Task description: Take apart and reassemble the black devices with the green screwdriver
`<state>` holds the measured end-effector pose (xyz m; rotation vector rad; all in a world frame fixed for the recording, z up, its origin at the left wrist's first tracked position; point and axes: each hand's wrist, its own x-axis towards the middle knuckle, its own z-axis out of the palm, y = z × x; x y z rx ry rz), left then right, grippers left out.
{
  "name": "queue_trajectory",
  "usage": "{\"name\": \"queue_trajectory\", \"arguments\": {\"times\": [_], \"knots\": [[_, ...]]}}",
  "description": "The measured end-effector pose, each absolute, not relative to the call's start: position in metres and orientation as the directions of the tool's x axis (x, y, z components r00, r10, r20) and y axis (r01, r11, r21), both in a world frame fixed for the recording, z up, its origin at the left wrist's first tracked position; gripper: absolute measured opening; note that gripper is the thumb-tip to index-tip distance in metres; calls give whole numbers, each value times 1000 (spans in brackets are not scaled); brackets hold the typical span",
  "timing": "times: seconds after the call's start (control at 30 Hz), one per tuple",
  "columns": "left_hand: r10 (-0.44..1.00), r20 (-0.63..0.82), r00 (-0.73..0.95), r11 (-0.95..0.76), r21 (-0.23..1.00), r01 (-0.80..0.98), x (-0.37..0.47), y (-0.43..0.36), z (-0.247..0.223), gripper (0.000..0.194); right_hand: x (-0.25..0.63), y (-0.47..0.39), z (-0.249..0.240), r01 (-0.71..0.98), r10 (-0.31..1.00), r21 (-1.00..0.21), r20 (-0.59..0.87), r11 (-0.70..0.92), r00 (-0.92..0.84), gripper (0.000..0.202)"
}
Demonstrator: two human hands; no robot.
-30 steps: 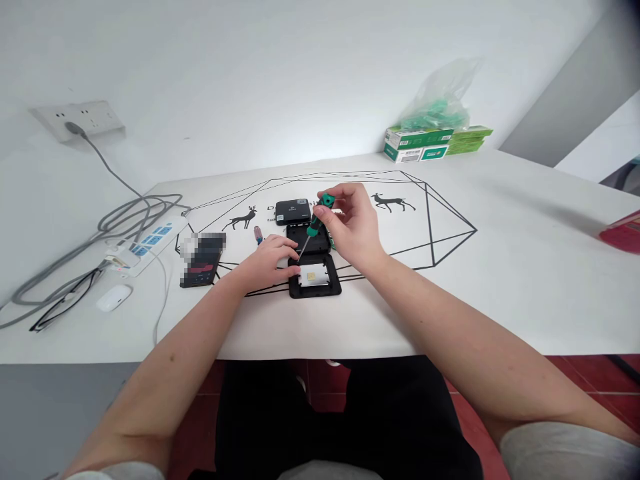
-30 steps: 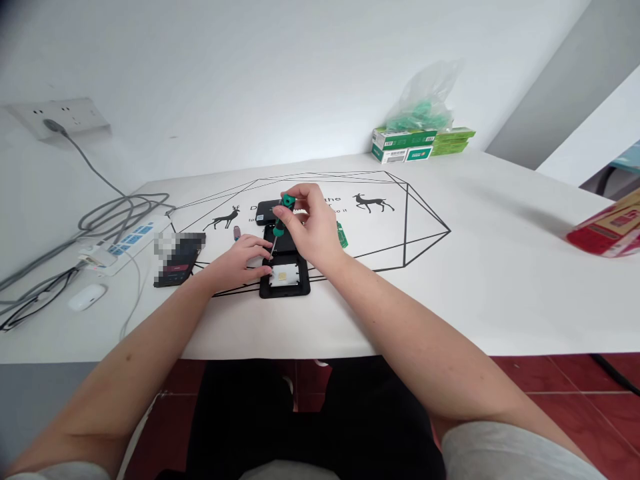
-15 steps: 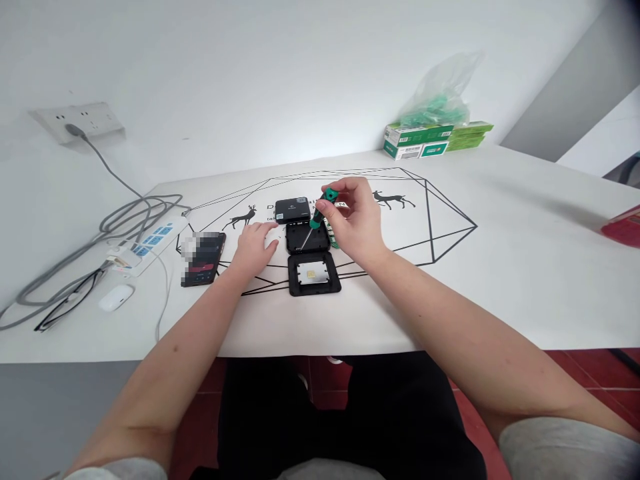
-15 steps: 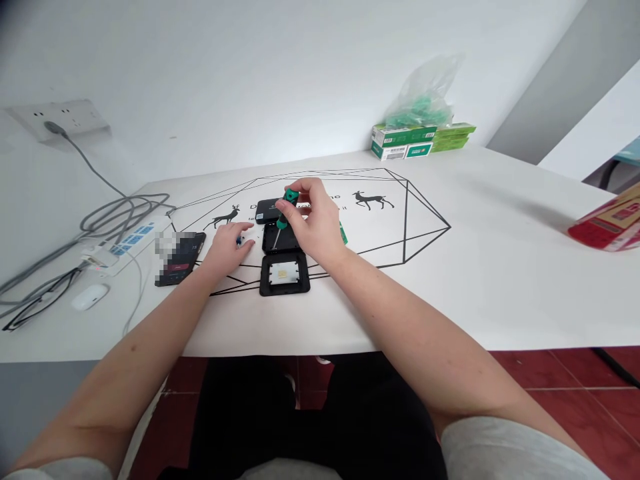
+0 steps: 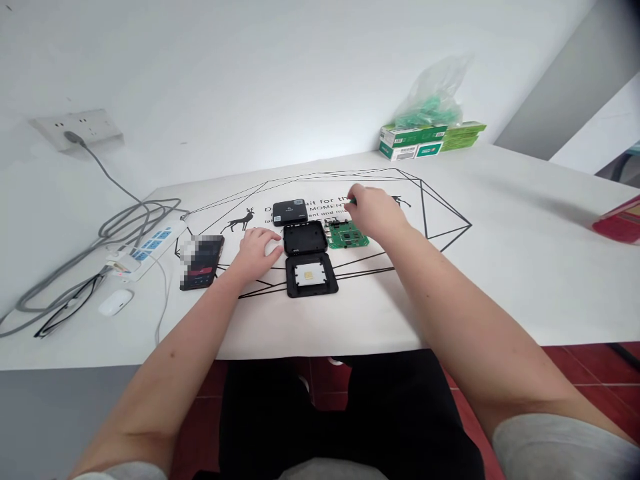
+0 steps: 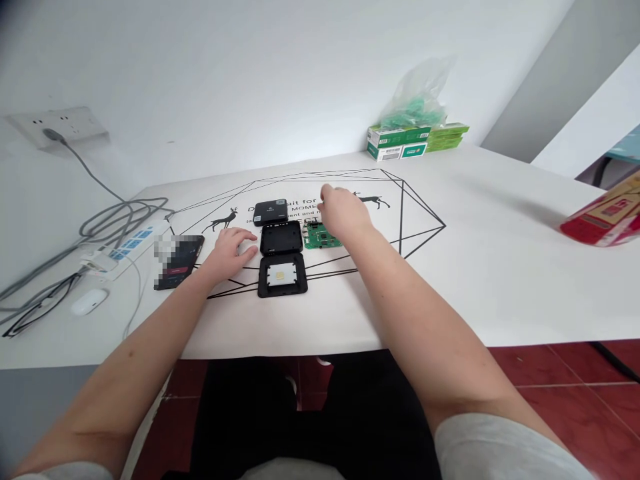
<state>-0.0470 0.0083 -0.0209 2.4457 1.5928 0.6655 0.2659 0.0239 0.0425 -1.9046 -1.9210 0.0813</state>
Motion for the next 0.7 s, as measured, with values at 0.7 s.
{"name": "queue_trajectory", "arguments": {"times": [0.7], "knots": [[805,131,578,-582,356,731,-45,-3,-13,37,211,-17,31,618,630,-362,-100,698,-770,21]]}}
